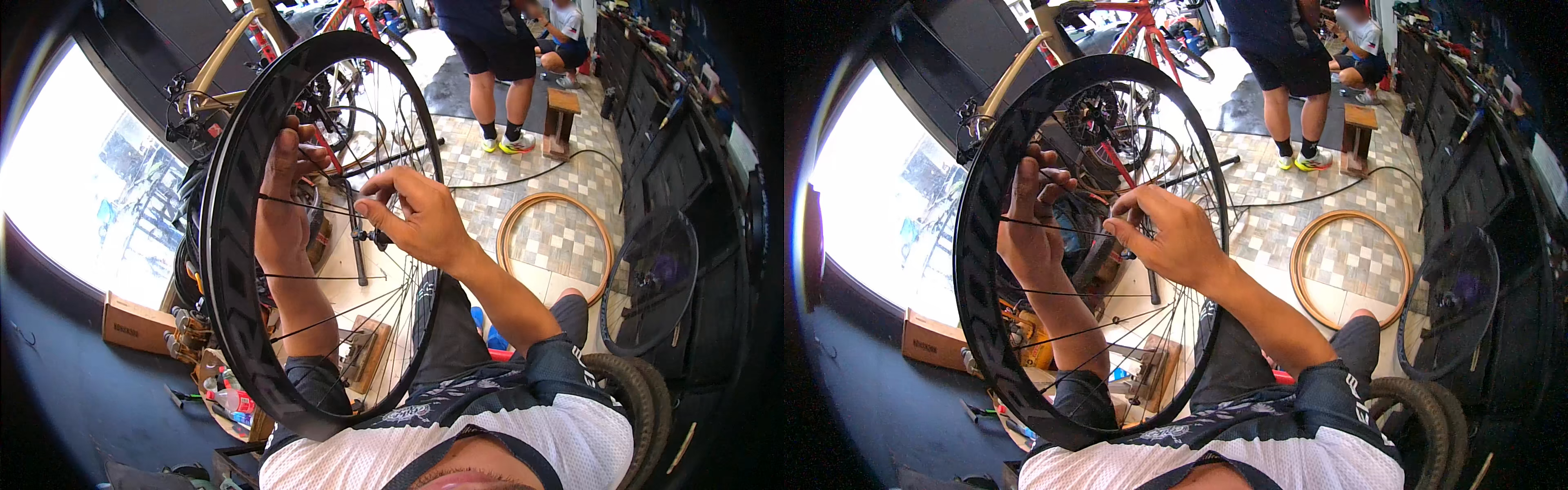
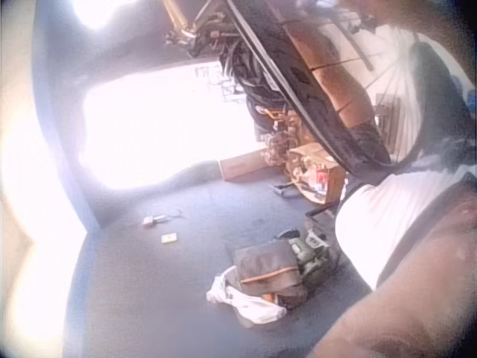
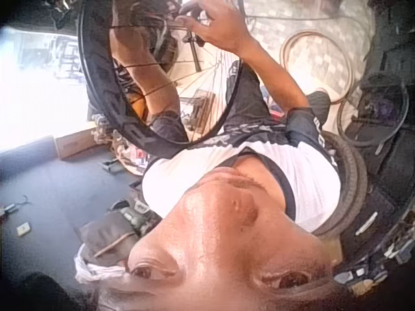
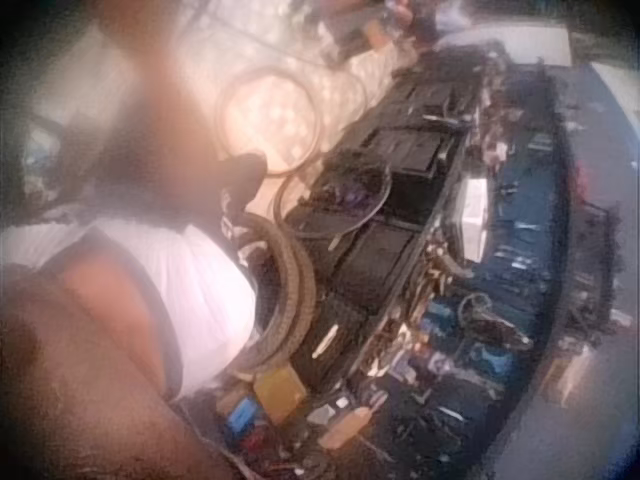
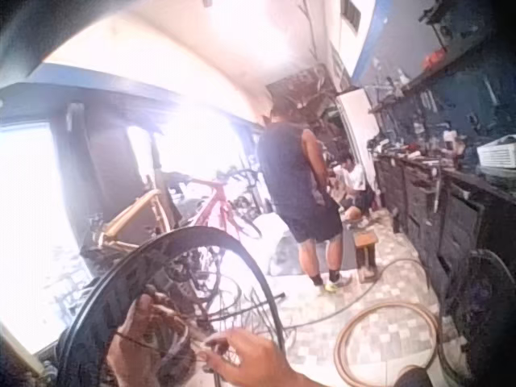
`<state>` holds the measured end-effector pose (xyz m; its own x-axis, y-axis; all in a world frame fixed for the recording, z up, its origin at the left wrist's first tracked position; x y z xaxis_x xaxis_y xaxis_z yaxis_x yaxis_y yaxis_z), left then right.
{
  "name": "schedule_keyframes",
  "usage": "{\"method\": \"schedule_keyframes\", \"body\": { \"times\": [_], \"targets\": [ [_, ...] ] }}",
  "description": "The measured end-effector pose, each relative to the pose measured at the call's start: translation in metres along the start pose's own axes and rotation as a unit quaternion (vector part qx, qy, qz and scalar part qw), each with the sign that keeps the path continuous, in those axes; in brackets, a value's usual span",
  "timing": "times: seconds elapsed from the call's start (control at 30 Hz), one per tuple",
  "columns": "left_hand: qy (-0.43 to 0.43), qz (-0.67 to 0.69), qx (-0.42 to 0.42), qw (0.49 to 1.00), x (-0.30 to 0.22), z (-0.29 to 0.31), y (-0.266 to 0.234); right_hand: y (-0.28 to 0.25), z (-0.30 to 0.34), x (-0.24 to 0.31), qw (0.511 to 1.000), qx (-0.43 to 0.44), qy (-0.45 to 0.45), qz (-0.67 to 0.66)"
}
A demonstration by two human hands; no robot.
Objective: The person threads and secures spokes into a bicycle wheel rim, working one spoke at a time. The person rotates the wheel to access different spoke holes and continues lacing the spokes around the hub.
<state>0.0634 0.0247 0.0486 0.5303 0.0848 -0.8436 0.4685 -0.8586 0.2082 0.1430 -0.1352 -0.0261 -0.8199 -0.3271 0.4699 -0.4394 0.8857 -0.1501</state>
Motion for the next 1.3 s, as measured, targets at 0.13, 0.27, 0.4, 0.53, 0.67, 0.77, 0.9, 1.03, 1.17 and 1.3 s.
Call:
{"method": "schedule_keyframes", "body": {
  "times": [0.13, 0.27, 0.4, 0.53, 0.67, 0.77, 0.9, 1.03, 1.17, 1.3],
  "targets": [
    [0.003, 0.022, 0.011, 1.0, 0.003, 0.003, 0.004, 0.01, 0.008, -0.002, 0.999, -0.008, -0.045, -0.006],
    [0.006, 0.013, 0.022, 1.0, 0.003, 0.002, 0.003, 0.01, 0.01, 0.002, 0.998, 0.017, -0.068, -0.004],
    [0.001, -0.013, 0.029, 1.0, 0.003, -0.001, 0.004, 0.013, 0.019, 0.005, 0.999, 0.005, -0.049, -0.007],
    [-0.02, -0.025, 0.013, 0.999, 0.005, -0.004, 0.006, 0.013, 0.017, 0.004, 0.998, -0.001, -0.06, 0.027],
    [-0.017, -0.058, 0.011, 0.998, 0.002, -0.004, 0.008, 0.008, 0.011, 0.01, 0.995, -0.002, -0.075, 0.062],
    [0.102, 0.001, 0.036, 0.994, 0.018, 0.004, -0.021, 0.011, 0.008, 0.016, 0.992, 0.007, -0.077, 0.095],
    [0.06, 0.107, 0.164, 0.979, 0.018, 0.027, -0.031, 0.01, 0.009, 0.017, 0.985, 0.015, -0.072, 0.155],
    [0.065, 0.052, 0.149, 0.985, 0.0, 0.032, -0.028, 0.012, 0.004, 0.02, 0.987, 0.043, -0.062, 0.143],
    [0.087, 0.055, 0.143, 0.984, 0.006, 0.029, -0.024, 0.01, 0.006, 0.016, 0.987, 0.041, -0.064, 0.14],
    [0.074, 0.094, 0.144, 0.982, 0.015, 0.012, -0.031, 0.011, 0.004, 0.017, 0.989, 0.041, -0.065, 0.13]
  ]
}}
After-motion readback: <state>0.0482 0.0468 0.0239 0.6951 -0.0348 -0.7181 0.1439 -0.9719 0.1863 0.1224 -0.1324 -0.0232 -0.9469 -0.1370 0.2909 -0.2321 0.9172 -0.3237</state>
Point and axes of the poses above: each hand's wrist, its own z-axis away from the middle knuckle, its own y-axis out of the palm, x = y × z, the point moved 4 cm from there along -z, towards the middle knuckle, and after that the axes turned 10 degrees about -y, right-handed, at the moved point
